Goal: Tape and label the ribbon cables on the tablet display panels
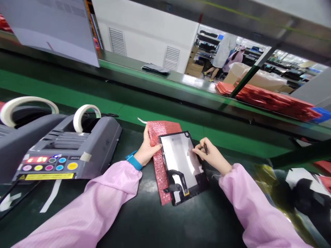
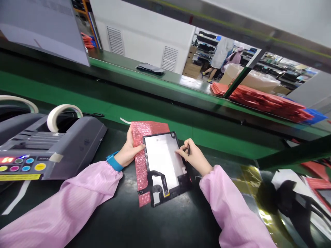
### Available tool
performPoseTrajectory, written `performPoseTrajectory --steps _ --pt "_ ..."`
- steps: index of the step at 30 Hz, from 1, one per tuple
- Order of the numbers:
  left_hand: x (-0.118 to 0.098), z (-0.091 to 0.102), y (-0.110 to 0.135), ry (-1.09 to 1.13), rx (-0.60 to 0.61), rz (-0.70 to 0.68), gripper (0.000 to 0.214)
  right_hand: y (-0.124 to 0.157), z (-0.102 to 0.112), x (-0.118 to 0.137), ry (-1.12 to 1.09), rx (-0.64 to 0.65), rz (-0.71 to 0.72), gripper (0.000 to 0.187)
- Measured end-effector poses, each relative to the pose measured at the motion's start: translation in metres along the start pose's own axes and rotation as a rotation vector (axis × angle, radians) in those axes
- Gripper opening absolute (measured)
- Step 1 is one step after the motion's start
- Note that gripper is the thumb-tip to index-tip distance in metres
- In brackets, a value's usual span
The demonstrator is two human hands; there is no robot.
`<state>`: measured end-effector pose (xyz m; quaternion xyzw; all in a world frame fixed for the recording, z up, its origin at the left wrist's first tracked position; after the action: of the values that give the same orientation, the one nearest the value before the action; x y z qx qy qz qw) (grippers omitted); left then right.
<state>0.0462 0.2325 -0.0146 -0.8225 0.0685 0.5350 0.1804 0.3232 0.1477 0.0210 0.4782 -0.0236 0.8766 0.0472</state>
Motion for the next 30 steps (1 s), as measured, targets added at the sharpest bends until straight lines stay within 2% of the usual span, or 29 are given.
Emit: performPoseTrajectory --steps 5,9,12,16,19,23,26,30 --pt "-0.003 -0.004 0.006 -0.021 0.140 0.066 0.147 0.035 -0.001 -0.005 0.071 -0.140 -0.075 0.063" --pt "-0.005 -0.006 0.011 -0.019 0.208 0.109 0.141 0.059 -0.009 -0.001 -0.163 -0.086 -0.095 0.058" --pt "-0.004 -0.007 0.013 -0.013 0.209 0.130 0.131 0.074 -0.010 0.008 -0.262 -0.079 -0.118 0.051" --pt "0.001 0.001 0.016 -0.134 0.147 0.115 0.119 0.081 -0.002 0.016 -0.313 -0.188 -0.133 0.049" --pt "0.003 0.013 0.020 -0.280 0.044 0.027 0.112 0.069 0.000 0.018 -0.320 -0.227 -0.083 0.050" --pt "0.000 0.028 0.026 -0.432 -0.036 -0.138 0.090 0.035 -0.008 0.014 -0.272 -0.225 0.011 0.049" --pt "-0.011 0.029 0.028 -0.536 -0.067 -0.373 0.077 0.006 -0.019 0.007 -0.177 -0.211 0.073 0.049" --pt "-0.036 0.019 0.035 -0.719 -0.091 -0.761 0.079 -0.014 -0.029 0.001 -0.104 -0.195 0.039 0.051"
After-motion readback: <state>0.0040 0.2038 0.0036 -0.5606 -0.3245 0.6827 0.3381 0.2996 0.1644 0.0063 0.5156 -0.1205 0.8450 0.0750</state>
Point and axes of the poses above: each hand's wrist, its own y-axis away from the middle knuckle, its own z-axis out of the back of the hand, x = y × z, the point moved 1 cm from there along -y, towards the middle knuckle, and after that the axes turned 4 degrees about -z, right-handed, at the moved point
